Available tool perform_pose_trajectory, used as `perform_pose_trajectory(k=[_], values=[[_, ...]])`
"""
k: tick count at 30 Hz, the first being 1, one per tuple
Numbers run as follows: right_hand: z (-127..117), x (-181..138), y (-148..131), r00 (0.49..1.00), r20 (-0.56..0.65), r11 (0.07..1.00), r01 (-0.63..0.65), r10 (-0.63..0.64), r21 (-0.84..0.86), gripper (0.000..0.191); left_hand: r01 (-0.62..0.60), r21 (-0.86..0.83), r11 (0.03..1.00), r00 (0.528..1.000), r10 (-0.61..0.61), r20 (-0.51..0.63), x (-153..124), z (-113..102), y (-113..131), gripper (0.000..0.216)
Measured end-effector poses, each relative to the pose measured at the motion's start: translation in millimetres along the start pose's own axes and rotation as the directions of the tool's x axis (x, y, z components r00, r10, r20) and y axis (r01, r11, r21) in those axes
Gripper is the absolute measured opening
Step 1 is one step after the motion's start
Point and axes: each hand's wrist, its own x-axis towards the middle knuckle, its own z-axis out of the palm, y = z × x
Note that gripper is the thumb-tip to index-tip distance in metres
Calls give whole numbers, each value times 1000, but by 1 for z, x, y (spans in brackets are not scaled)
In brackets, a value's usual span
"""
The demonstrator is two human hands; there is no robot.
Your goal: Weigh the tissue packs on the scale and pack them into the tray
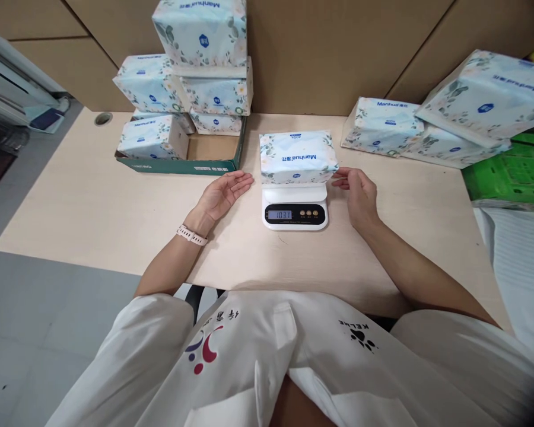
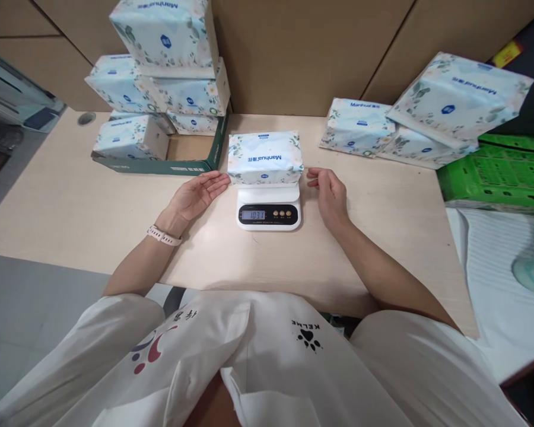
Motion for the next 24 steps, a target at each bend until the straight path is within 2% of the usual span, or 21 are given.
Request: perform_pose_trajectory(k=[24], values=[[0,0,2,1000,-7,1000,14,-14,15,52,16,-36,999,1000,-15,18,-2,1,1,21]])
